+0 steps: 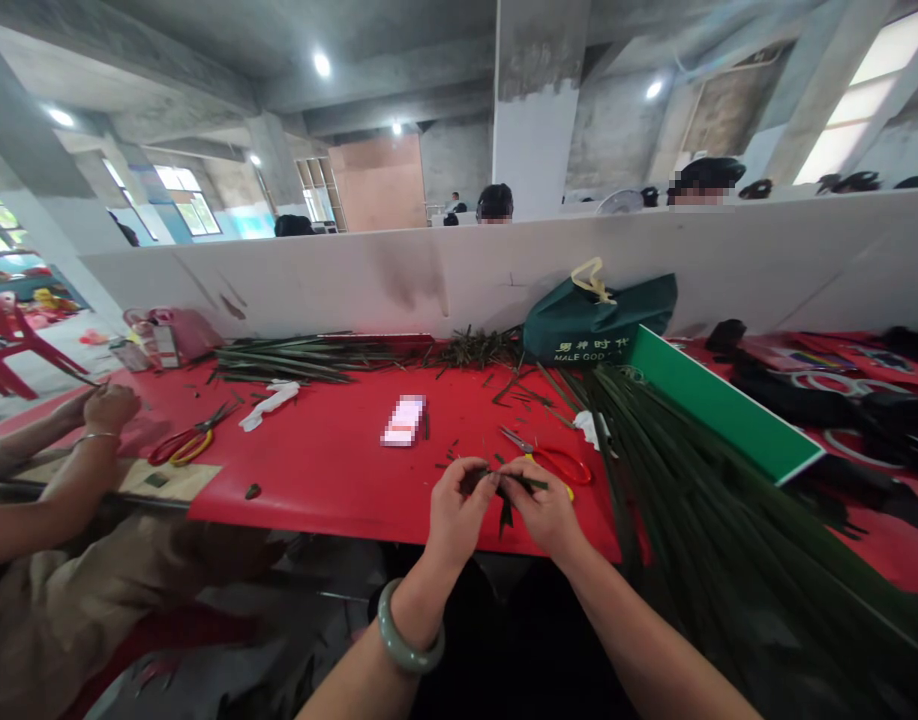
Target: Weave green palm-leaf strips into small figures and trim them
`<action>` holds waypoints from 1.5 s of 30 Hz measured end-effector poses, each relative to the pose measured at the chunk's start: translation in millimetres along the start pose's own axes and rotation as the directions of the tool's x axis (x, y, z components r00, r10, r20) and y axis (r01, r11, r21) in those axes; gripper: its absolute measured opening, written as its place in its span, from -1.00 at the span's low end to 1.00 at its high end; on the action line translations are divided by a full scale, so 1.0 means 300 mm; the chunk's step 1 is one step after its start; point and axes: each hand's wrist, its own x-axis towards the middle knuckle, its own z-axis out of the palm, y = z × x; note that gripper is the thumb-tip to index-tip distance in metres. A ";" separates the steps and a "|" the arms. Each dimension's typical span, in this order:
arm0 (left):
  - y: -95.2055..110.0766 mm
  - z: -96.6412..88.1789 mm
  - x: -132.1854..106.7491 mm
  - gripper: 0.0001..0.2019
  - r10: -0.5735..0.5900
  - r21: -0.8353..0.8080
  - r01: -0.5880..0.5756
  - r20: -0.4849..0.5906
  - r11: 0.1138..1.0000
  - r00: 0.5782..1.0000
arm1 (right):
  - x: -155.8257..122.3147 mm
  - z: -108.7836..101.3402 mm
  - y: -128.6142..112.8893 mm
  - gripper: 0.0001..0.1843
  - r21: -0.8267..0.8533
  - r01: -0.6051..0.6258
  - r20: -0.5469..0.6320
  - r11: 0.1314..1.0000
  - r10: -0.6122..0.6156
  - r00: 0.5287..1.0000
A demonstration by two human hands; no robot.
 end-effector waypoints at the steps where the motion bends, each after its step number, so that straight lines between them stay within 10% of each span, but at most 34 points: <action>1: -0.001 -0.004 0.000 -0.80 0.020 0.003 -0.020 0.013 1.000 1.000 | -0.003 0.001 0.001 -0.88 0.002 0.003 0.005 1.000 -0.003 1.000; 18: 0.007 0.007 -0.029 -0.83 0.042 0.066 -0.034 -0.130 0.997 0.991 | -0.014 0.012 -0.017 -0.87 0.040 -0.069 -0.070 0.997 0.072 0.995; 35: 0.008 0.015 -0.021 -0.67 -0.063 -0.136 0.070 0.051 0.988 0.997 | -0.004 -0.007 -0.007 -0.85 0.193 -0.235 -0.056 0.953 0.249 0.967; 45: -0.003 0.009 -0.023 -0.71 -0.030 -0.142 0.036 0.045 0.989 0.999 | -0.003 -0.010 -0.016 -0.77 0.507 -0.353 -0.019 0.786 0.420 0.908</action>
